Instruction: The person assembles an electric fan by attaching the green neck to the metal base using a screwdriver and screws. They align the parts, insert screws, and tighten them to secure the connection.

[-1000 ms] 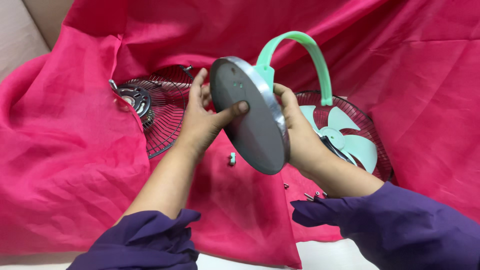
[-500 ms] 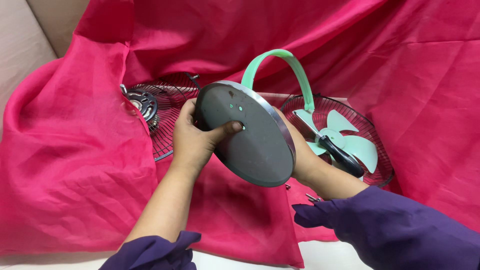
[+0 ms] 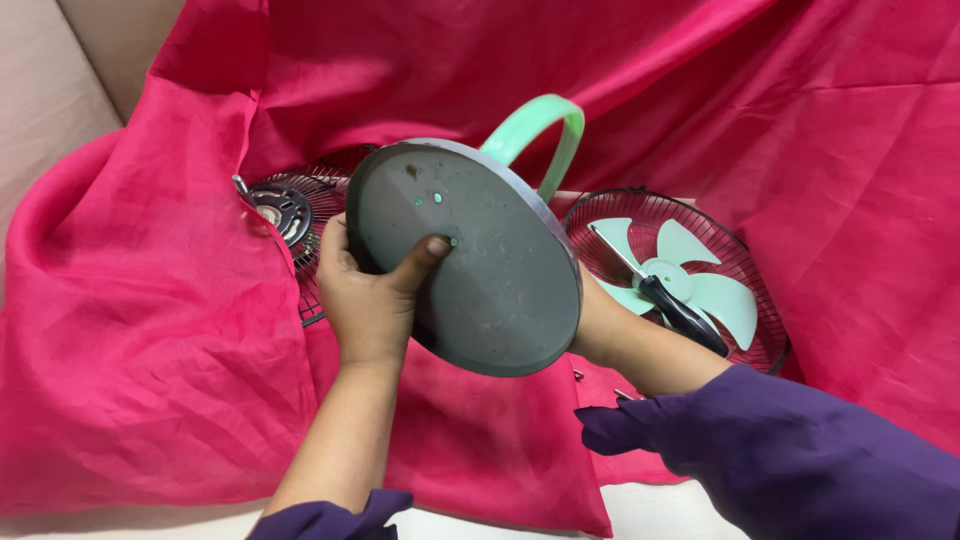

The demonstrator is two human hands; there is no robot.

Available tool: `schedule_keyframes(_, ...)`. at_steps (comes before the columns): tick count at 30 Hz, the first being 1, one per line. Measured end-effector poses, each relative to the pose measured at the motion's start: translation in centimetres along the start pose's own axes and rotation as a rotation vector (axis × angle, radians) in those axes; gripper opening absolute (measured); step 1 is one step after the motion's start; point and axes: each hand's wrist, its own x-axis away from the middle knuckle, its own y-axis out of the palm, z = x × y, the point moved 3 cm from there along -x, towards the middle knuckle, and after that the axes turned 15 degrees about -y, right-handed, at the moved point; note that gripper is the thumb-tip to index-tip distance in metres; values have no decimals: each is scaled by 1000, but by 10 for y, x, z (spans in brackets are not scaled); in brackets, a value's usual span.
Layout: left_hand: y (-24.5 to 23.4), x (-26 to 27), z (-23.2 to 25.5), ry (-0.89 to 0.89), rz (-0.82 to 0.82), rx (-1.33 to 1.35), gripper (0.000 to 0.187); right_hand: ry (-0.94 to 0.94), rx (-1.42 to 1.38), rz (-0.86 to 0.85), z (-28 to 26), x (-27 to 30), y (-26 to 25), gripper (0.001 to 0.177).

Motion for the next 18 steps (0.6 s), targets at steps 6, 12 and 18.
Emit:
schedule_keyframes(6, 1, 6, 0, -23, 56, -79, 65, 326, -611, 332, 4, 7, 2, 49)
schedule_keyframes(12, 2, 7, 6, -150, 81, -85, 60, 325, -710, 370, -1, 10, -3, 45)
schedule_keyframes(18, 3, 0, 11, -219, -69, -217, 53, 397, -546, 370, 7, 11, -17, 42)
